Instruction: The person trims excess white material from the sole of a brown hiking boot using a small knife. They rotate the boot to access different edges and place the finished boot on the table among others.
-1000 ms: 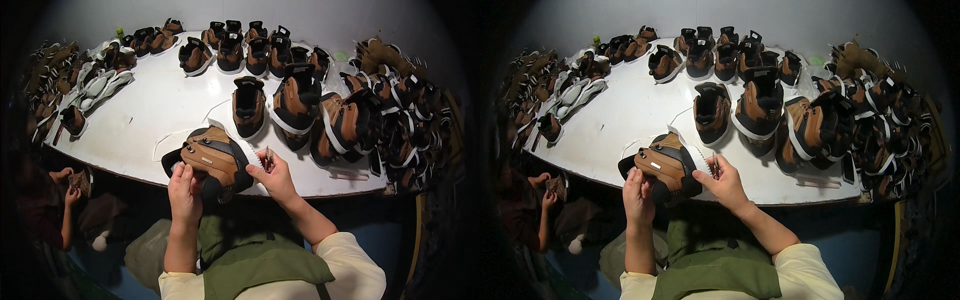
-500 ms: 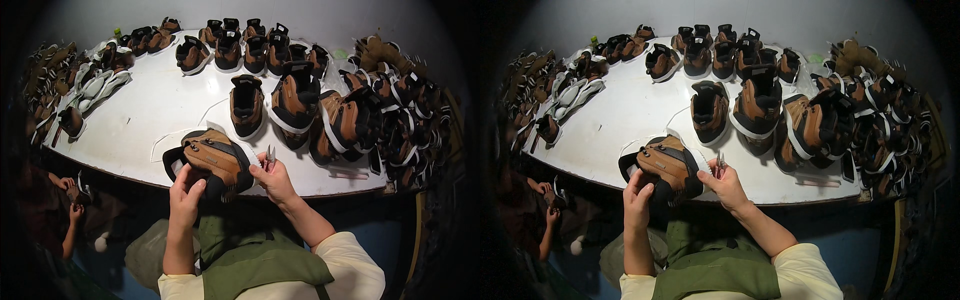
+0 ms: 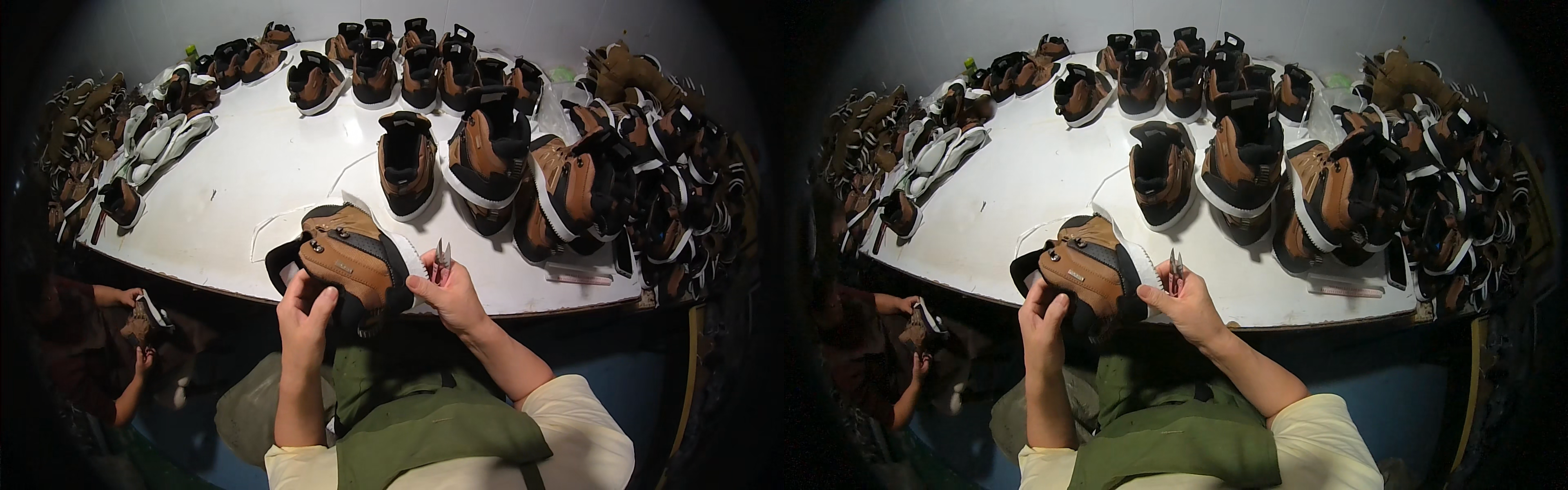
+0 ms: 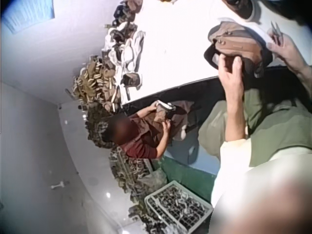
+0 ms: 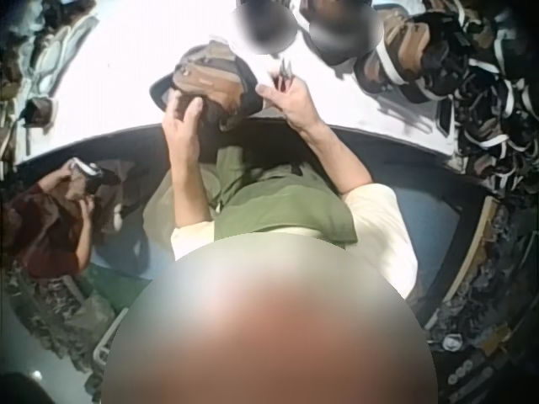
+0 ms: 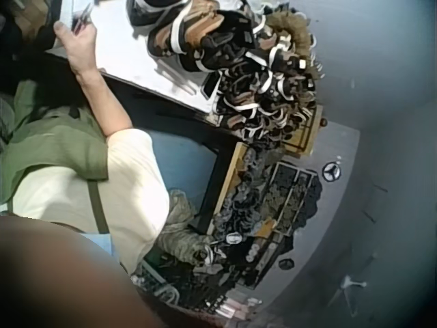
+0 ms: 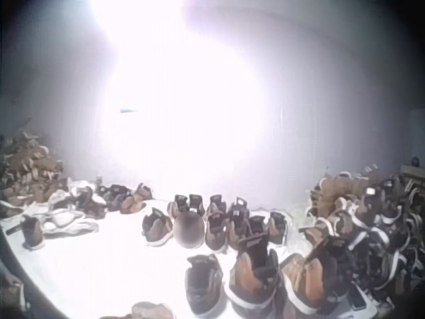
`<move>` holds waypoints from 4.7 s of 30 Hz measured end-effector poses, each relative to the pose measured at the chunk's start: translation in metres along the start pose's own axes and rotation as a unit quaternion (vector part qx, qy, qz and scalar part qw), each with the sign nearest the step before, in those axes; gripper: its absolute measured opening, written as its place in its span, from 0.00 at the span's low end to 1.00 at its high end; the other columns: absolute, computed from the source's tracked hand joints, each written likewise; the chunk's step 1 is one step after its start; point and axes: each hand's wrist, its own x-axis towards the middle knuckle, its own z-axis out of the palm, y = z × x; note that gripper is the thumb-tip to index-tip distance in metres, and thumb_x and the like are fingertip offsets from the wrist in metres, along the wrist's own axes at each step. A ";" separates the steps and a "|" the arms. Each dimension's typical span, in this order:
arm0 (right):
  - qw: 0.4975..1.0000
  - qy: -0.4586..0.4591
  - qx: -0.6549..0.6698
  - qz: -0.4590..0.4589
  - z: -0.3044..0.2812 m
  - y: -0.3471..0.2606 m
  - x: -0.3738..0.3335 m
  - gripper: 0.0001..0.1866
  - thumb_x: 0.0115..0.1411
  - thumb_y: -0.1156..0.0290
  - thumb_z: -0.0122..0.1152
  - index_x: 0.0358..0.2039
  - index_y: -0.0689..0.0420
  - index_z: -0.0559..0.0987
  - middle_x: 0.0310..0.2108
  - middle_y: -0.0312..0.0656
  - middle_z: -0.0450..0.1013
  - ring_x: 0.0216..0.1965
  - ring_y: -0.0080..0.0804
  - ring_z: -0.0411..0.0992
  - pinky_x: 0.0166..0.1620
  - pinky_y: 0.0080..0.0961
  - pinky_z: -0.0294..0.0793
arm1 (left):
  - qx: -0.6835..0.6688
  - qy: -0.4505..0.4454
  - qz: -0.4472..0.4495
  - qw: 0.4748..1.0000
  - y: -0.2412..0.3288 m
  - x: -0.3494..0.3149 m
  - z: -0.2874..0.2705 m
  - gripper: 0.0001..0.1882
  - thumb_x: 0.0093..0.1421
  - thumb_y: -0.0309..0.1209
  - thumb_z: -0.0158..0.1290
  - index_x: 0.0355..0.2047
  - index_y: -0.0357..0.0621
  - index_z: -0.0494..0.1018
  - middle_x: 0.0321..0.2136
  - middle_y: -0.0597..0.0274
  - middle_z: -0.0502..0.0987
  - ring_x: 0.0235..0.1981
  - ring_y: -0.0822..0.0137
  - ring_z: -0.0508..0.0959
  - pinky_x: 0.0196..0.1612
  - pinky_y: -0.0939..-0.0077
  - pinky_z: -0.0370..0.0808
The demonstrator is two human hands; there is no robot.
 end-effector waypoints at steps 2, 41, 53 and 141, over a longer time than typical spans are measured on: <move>1.000 0.003 -0.025 -0.009 0.000 0.004 -0.001 0.14 0.56 0.67 0.70 0.34 0.56 0.72 0.25 0.24 0.64 0.26 0.11 0.60 0.31 0.11 0.61 | 0.007 0.024 -0.005 1.000 -0.007 0.003 -0.002 0.14 0.61 0.32 0.55 0.42 0.34 0.73 0.32 0.69 0.74 0.32 0.80 0.70 0.37 0.86 0.66; 0.999 -0.039 -0.032 -0.008 0.003 0.019 -0.001 0.12 0.59 0.70 0.66 0.33 0.57 0.69 0.25 0.24 0.59 0.26 0.09 0.55 0.29 0.12 0.57 | -0.176 0.033 0.016 0.984 -0.037 0.016 -0.012 0.11 0.70 0.37 0.45 0.40 0.44 0.72 0.29 0.75 0.74 0.21 0.87 0.64 0.23 0.92 0.60; 0.999 -0.032 0.011 -0.014 0.010 0.005 -0.002 0.10 0.63 0.65 0.60 0.35 0.56 0.71 0.24 0.24 0.62 0.22 0.10 0.57 0.24 0.11 0.56 | 0.017 0.030 0.082 0.996 -0.015 0.011 -0.013 0.23 0.71 0.41 0.38 0.51 0.31 0.68 0.40 0.58 0.76 0.42 0.70 0.75 0.47 0.79 0.69; 0.847 0.026 0.453 0.276 -0.023 0.095 -0.028 0.13 0.62 0.53 0.60 0.29 0.46 0.71 0.25 0.27 0.66 0.16 0.15 0.52 0.17 0.13 0.49 | 0.397 -0.070 0.218 0.889 -0.051 -0.009 0.040 0.10 0.49 0.19 0.61 0.32 0.39 0.75 0.26 0.55 0.71 0.26 0.58 0.74 0.28 0.68 0.72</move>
